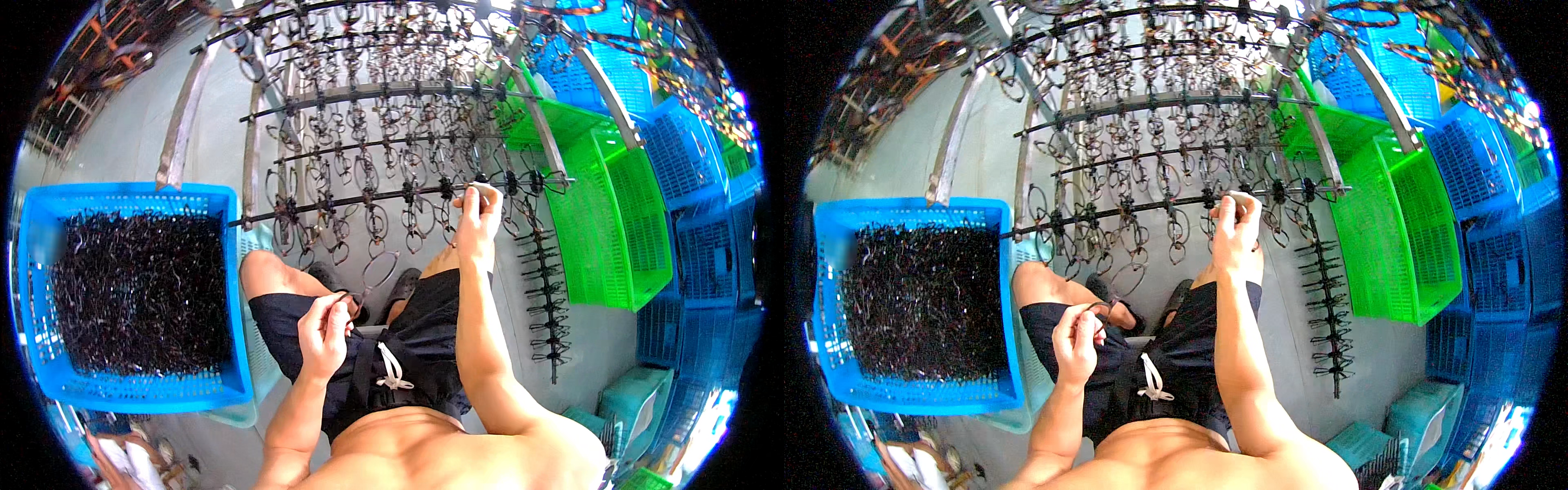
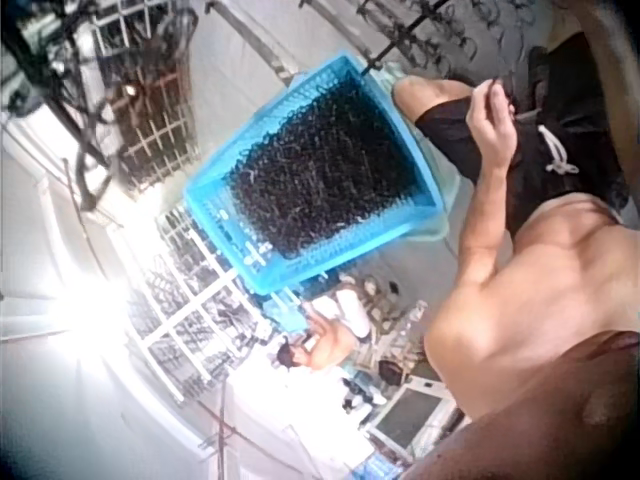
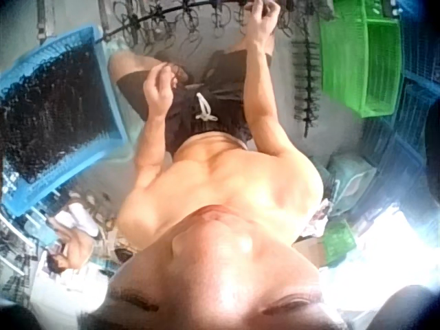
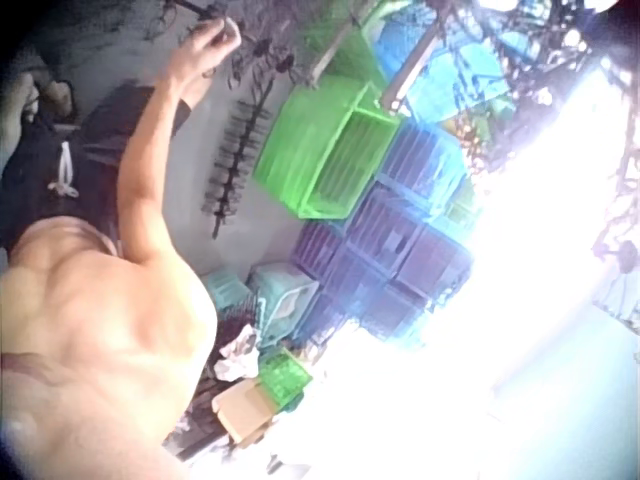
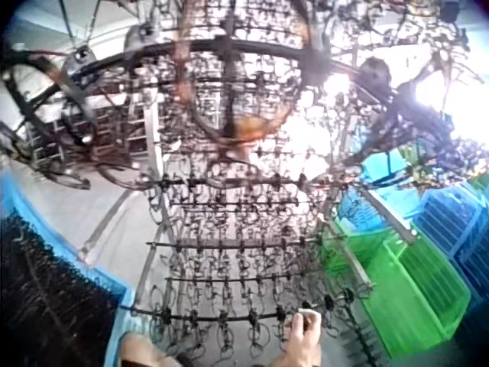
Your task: The person picks up eyeglass frames from a blue basket and hangs them on a metal rack. The person repeats this process continuously, moving frames from the basket to the rack.
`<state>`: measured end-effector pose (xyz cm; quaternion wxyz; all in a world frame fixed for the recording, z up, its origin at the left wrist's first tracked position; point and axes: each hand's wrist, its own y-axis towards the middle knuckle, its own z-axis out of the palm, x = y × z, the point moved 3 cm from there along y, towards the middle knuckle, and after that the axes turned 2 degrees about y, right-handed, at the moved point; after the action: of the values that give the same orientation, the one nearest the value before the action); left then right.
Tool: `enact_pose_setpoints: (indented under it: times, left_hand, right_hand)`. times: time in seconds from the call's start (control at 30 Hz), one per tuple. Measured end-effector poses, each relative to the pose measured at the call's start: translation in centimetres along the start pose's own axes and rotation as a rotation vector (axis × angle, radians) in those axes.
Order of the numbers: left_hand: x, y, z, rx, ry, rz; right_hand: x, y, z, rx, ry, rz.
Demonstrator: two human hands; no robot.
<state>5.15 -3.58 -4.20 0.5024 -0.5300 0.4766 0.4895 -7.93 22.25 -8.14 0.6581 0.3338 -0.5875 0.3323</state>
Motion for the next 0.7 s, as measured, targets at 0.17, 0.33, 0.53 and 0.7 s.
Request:
enact_pose_setpoints:
  times: [0.17,0.33,0.53,0.7]
  left_hand:
    - [-0.1,0.3,-0.2,-0.007,-0.04,0.005]
    - [-0.1,-0.2,-1.1,-0.004,0.026,0.059]
    - [-0.7,-0.3,-2.0,-0.02,0.088,0.101]
    - [-0.5,-0.7,-2.6,-0.061,0.029,0.109]
  right_hand:
    - [-1.5,0.9,-0.3,0.066,0.093,-0.019]
    - [-3.2,3.4,-1.3,0.097,0.002,0.084]
    - [-1.1,4.1,-1.0,0.207,-0.049,0.235]
    - [-1.1,4.2,-1.2,0.216,-0.157,0.144]
